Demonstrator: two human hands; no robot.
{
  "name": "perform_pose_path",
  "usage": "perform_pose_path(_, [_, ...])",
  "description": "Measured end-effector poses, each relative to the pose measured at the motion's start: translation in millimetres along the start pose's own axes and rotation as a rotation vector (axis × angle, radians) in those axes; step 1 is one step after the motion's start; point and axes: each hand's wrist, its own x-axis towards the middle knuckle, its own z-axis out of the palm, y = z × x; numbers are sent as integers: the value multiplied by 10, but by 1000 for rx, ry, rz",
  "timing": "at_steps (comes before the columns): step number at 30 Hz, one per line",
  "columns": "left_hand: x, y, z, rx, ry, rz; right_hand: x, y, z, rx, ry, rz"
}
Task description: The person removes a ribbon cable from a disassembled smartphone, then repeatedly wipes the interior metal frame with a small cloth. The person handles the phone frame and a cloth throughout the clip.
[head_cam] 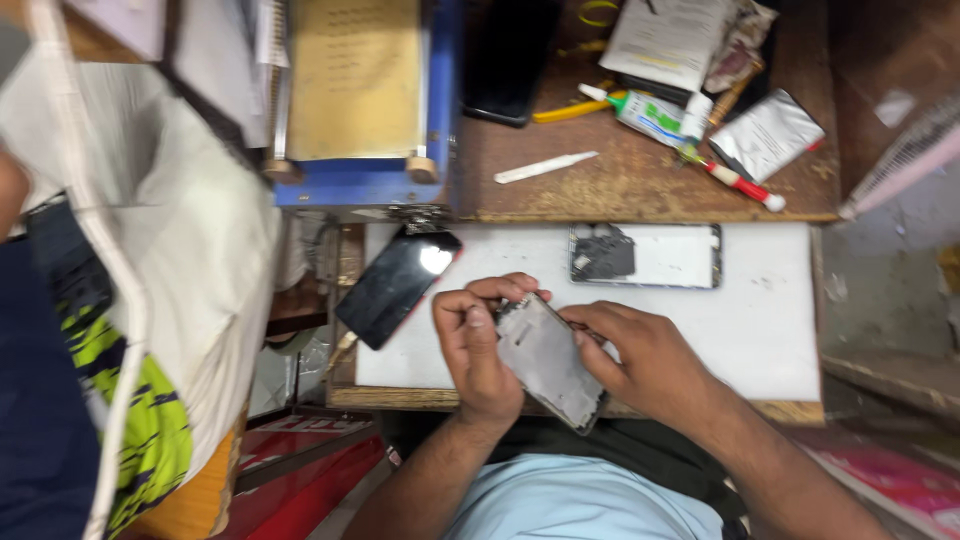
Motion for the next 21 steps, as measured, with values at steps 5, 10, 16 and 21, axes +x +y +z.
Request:
perform_pose_path(5, [-12, -25, 34, -3, -9, -1, 20, -44, -1, -128, 15, 94])
perform_pose_path(10, [1, -9, 38, 62, -27, 16, -23, -112, -31, -207, 93, -53])
perform_pose_path(16, [-48, -28, 92, 86, -54, 29, -26, -100, -8, -252, 99, 23])
perform_pose_path(21, [-7, -52, 85, 115, -75, 64, -24, -89, -16, -256, 46, -4])
